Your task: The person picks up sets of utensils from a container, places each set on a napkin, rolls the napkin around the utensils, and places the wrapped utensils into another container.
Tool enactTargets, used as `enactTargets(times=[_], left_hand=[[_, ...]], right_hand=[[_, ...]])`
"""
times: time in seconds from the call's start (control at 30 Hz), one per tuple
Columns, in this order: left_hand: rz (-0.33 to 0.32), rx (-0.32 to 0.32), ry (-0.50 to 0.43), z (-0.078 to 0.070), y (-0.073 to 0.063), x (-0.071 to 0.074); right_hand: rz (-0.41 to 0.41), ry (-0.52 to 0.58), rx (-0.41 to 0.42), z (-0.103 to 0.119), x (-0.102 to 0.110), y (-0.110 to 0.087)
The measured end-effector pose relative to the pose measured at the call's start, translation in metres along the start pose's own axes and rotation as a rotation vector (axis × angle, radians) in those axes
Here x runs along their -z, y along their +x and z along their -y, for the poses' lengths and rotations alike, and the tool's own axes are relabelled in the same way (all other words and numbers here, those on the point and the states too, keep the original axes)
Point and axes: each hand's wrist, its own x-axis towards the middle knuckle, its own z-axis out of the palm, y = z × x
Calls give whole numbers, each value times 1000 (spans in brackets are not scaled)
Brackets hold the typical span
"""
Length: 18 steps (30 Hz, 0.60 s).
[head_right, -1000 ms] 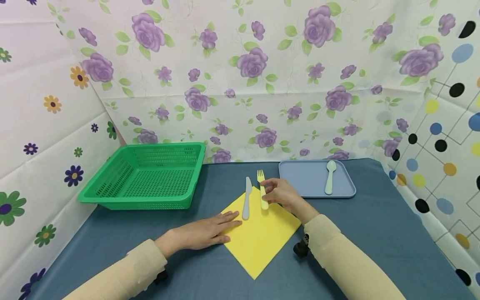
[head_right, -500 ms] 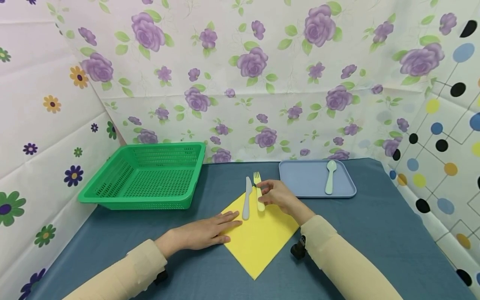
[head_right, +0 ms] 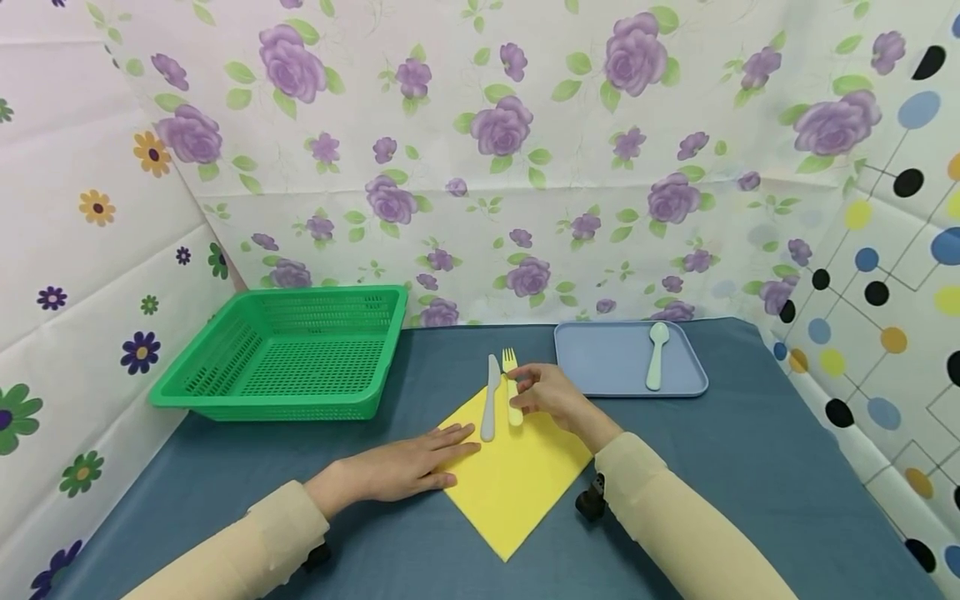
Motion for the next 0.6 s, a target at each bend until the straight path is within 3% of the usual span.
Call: enactTargets(times=[0.6], left_hand=[[-5, -6, 6, 1, 0, -2]], right_hand=[[21, -9, 1, -4, -10, 2]])
